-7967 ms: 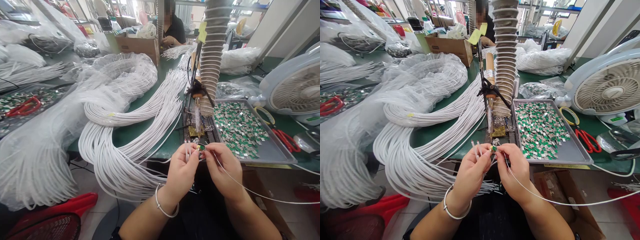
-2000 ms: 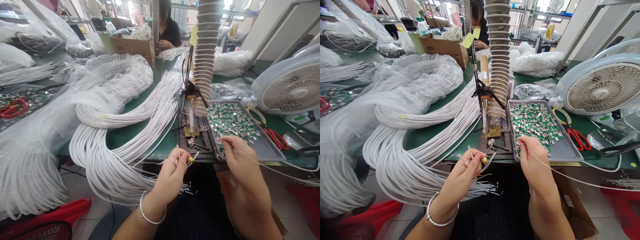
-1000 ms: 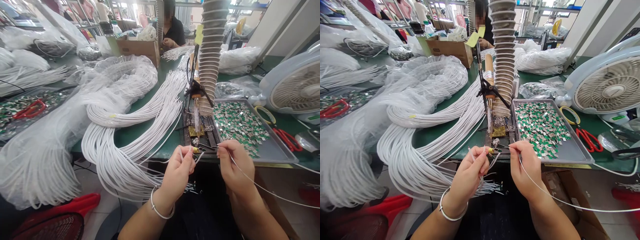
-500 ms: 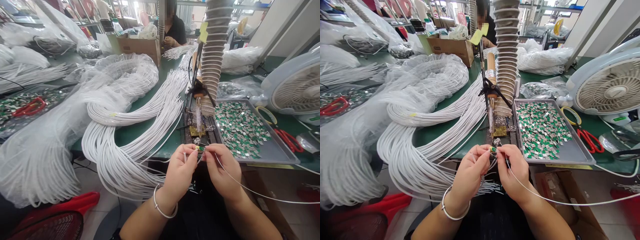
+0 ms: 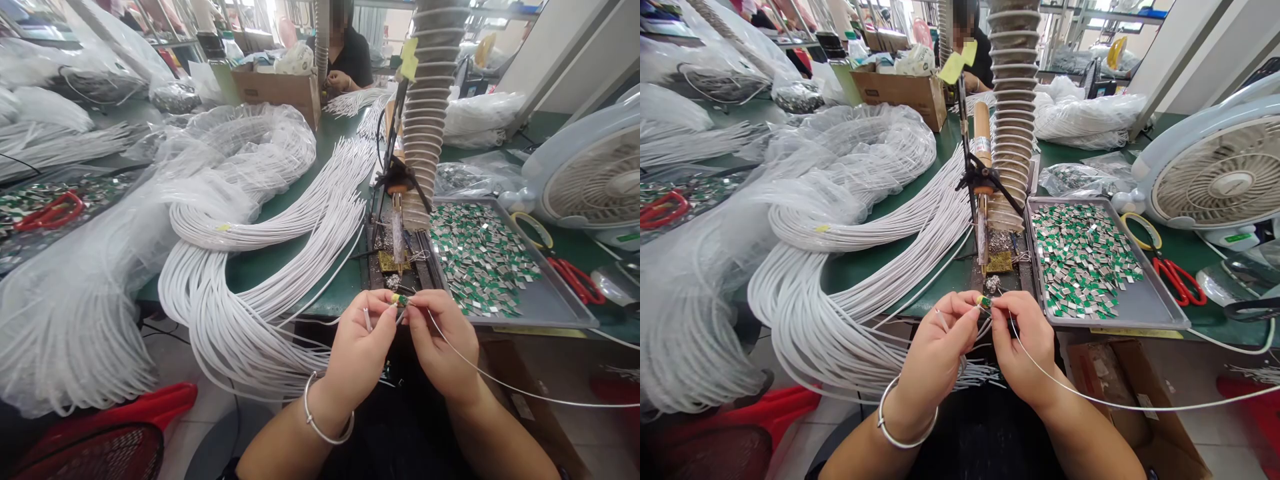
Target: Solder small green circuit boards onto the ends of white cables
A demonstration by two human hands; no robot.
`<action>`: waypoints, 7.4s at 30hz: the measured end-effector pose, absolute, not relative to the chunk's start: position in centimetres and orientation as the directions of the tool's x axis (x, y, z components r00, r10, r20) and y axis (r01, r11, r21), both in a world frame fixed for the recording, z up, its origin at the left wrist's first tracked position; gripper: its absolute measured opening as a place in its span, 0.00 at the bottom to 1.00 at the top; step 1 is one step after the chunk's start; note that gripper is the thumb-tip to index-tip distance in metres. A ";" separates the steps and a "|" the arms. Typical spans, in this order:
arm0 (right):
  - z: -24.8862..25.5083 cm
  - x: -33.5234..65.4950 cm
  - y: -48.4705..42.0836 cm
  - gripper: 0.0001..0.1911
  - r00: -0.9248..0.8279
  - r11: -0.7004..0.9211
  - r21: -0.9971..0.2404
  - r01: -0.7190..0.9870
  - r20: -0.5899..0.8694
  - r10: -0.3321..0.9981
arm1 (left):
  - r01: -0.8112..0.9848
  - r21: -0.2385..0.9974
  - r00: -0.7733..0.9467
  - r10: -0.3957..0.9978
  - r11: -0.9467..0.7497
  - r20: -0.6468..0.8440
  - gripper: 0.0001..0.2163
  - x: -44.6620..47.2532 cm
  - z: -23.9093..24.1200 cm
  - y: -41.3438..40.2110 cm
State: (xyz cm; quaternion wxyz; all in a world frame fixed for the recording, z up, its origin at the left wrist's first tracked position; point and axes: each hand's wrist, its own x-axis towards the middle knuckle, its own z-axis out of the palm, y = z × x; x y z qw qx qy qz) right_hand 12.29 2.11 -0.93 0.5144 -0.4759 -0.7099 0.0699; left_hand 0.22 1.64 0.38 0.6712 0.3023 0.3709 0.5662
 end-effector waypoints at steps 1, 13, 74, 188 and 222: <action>-1.0 12.3 2.1 0.07 -0.018 0.536 -0.591 0.603 0.661 0.750 | -0.530 0.829 0.082 0.984 0.180 -0.161 0.07 0.2 0.4 1.6; -1.9 12.6 1.4 0.19 -0.020 0.619 -0.556 0.555 0.734 0.679 | -0.466 0.862 0.046 0.978 0.201 -0.203 0.07 0.1 0.2 2.3; -0.9 12.2 3.2 0.13 -0.088 0.649 -0.350 0.676 0.836 0.542 | -0.593 0.774 0.088 0.974 0.221 -0.210 0.07 0.9 1.9 3.3; -0.9 10.9 0.4 0.10 -0.125 0.624 -0.594 0.508 0.666 0.736 | -0.674 0.636 0.279 0.927 0.376 -0.252 0.13 0.0 -0.7 0.9; 0.6 19.9 6.9 0.11 0.009 0.077 -0.268 0.960 0.306 0.952 | -0.207 0.957 0.187 0.968 0.205 -0.167 0.10 -0.4 -1.6 1.4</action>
